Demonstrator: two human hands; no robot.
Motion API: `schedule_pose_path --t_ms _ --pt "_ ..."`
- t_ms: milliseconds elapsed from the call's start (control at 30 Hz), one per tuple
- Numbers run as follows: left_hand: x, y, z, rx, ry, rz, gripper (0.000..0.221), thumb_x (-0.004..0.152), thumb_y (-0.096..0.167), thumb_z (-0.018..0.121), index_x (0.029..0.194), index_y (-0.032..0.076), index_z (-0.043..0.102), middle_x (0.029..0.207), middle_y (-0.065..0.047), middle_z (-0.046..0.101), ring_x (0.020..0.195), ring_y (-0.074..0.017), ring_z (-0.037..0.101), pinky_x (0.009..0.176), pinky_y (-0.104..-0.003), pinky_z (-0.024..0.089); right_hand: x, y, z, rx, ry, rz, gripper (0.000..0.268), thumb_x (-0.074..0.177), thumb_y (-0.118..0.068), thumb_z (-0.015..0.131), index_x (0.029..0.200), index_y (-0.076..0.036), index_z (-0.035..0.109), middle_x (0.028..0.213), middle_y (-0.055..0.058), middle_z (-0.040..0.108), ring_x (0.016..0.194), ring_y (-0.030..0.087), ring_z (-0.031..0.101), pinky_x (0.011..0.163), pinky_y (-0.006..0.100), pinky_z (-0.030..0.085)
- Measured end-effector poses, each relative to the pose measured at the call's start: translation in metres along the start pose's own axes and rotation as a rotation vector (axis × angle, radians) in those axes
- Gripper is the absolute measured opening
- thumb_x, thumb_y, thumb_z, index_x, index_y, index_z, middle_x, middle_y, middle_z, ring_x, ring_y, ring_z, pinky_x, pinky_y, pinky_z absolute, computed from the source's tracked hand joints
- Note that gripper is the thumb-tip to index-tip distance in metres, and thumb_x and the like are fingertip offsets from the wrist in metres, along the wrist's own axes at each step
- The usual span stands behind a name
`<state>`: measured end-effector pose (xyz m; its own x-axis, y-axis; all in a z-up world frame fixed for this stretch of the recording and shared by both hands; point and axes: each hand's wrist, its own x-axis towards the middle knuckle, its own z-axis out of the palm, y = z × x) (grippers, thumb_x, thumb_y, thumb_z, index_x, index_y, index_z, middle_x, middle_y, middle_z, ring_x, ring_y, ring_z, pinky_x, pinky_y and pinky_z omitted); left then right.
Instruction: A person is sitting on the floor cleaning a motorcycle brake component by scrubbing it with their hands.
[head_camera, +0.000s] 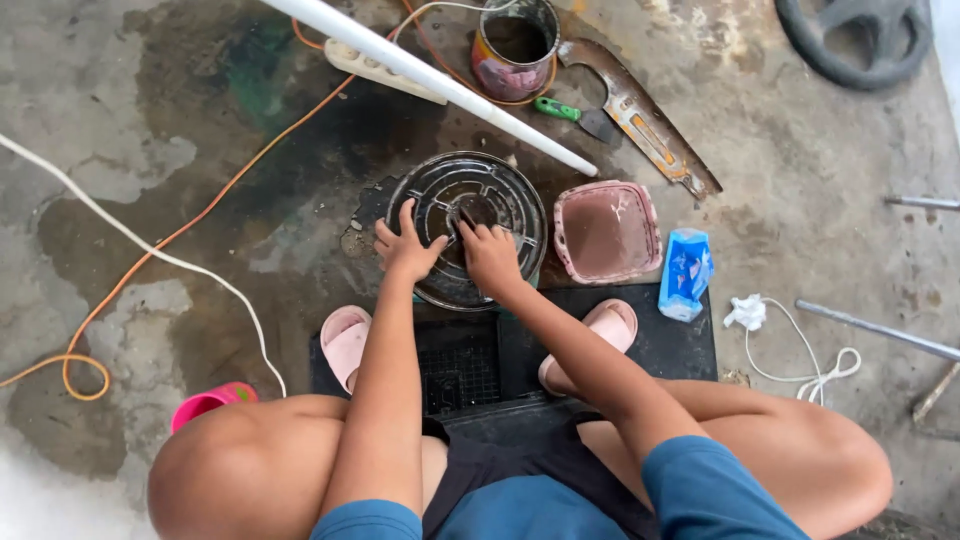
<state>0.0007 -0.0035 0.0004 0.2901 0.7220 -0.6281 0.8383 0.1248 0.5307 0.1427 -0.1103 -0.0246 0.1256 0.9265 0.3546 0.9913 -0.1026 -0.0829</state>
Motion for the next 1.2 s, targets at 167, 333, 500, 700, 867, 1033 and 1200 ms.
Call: schedule_pose_path --t_ms 167,333,500,700,867,1033,1200 --pt "0.002 0.0 0.002 -0.024 0.021 -0.01 0.088 0.097 0.054 0.065 0.161 0.044 0.005 0.162 -0.027 0.003 0.147 -0.0511 0.021 0.106 -0.071 0.037 0.008 0.034 0.017 -0.182 -0.039 -0.049 0.036 0.085 -0.023 0.066 0.121 -0.021 0.071 0.084 0.003 0.062 0.077 0.027 0.061 0.07 0.043 0.042" --pt "-0.004 0.001 -0.001 -0.043 0.004 0.004 0.086 0.099 0.053 0.063 0.162 0.042 0.005 0.162 -0.026 0.005 0.146 -0.0499 0.022 0.106 -0.07 0.037 0.004 0.019 0.024 -0.078 -0.083 0.077 0.031 0.089 -0.029 0.063 0.116 -0.018 0.073 0.086 0.004 0.066 0.079 0.029 0.063 0.069 0.046 0.044" --pt "-0.003 0.001 0.0 -0.027 0.0 0.002 0.086 0.099 0.055 0.062 0.162 0.042 0.004 0.161 -0.025 0.005 0.145 -0.0498 0.023 0.106 -0.07 0.038 -0.011 0.05 0.032 -0.167 0.041 -0.07 0.029 0.084 -0.03 0.066 0.112 -0.025 0.072 0.08 0.003 0.058 0.075 0.028 0.06 0.065 0.043 0.043" --pt "-0.004 -0.001 -0.001 -0.05 0.0 0.013 0.086 0.099 0.054 0.063 0.162 0.041 0.005 0.162 -0.026 0.004 0.146 -0.0508 0.021 0.108 -0.071 0.035 0.014 0.02 0.031 -0.079 0.11 0.042 0.033 0.084 -0.031 0.069 0.116 -0.022 0.075 0.081 0.004 0.059 0.075 0.029 0.058 0.061 0.043 0.045" --pt "-0.006 0.004 -0.005 -0.046 0.0 0.013 0.087 0.099 0.054 0.063 0.162 0.04 0.005 0.162 -0.026 0.004 0.146 -0.0509 0.021 0.109 -0.071 0.034 -0.002 0.028 0.016 -0.08 0.063 -0.064 0.033 0.087 -0.033 0.066 0.118 -0.023 0.072 0.083 0.005 0.056 0.076 0.029 0.056 0.067 0.043 0.043" --pt "-0.006 0.004 -0.004 -0.035 -0.003 0.006 0.088 0.098 0.055 0.063 0.162 0.041 0.005 0.162 -0.026 0.003 0.147 -0.0507 0.02 0.108 -0.071 0.034 0.008 0.029 0.03 -0.125 0.107 0.075 0.034 0.089 -0.04 0.065 0.114 -0.018 0.074 0.084 0.008 0.054 0.078 0.032 0.053 0.067 0.045 0.039" --pt "-0.007 0.004 -0.004 -0.039 0.001 0.005 0.087 0.099 0.054 0.063 0.162 0.041 0.004 0.162 -0.027 0.002 0.147 -0.052 0.018 0.108 -0.072 0.034 -0.009 0.023 -0.005 -0.041 -0.089 0.0 0.035 0.091 -0.041 0.064 0.119 -0.024 0.076 0.087 0.006 0.062 0.085 0.03 0.058 0.074 0.045 0.04"
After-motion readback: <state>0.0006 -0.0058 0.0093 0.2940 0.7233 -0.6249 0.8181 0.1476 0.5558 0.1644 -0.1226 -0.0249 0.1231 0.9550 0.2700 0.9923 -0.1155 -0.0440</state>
